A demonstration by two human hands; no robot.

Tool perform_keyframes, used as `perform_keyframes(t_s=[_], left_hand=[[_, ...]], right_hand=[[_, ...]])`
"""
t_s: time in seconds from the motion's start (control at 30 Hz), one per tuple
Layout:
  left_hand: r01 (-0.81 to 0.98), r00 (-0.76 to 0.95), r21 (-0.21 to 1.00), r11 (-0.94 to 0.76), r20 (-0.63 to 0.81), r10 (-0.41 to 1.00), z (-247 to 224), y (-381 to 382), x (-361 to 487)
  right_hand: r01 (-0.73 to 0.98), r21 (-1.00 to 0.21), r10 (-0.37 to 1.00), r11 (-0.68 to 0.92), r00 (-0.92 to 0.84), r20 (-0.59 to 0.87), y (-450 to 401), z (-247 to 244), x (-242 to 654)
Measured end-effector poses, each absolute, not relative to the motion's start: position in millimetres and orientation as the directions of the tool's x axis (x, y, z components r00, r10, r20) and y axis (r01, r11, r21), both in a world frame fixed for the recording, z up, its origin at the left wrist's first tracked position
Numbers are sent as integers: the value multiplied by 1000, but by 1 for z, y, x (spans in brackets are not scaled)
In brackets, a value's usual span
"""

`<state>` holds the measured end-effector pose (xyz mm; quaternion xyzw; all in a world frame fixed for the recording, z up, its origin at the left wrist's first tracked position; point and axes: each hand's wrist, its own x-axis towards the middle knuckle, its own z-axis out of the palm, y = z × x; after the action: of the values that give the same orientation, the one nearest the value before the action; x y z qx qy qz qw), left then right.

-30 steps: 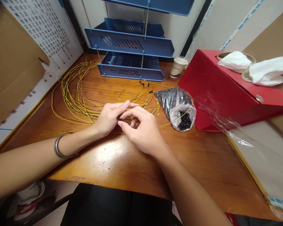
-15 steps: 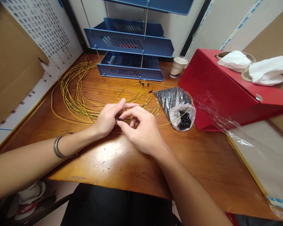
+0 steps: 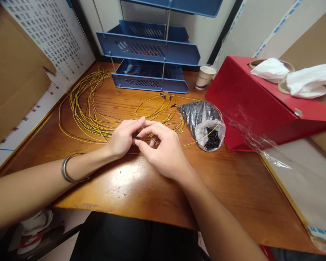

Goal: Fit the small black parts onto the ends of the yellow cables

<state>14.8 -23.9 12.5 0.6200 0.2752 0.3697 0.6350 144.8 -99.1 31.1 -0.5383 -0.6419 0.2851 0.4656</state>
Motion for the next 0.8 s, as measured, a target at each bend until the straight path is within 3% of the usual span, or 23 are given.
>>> perform_keyframes(t_s=[0.8], left_hand=[[-211,645,977,-36,167,745,13,-21,14]], right_hand=[[446,-849,945,283,22,326,-99,33,145]])
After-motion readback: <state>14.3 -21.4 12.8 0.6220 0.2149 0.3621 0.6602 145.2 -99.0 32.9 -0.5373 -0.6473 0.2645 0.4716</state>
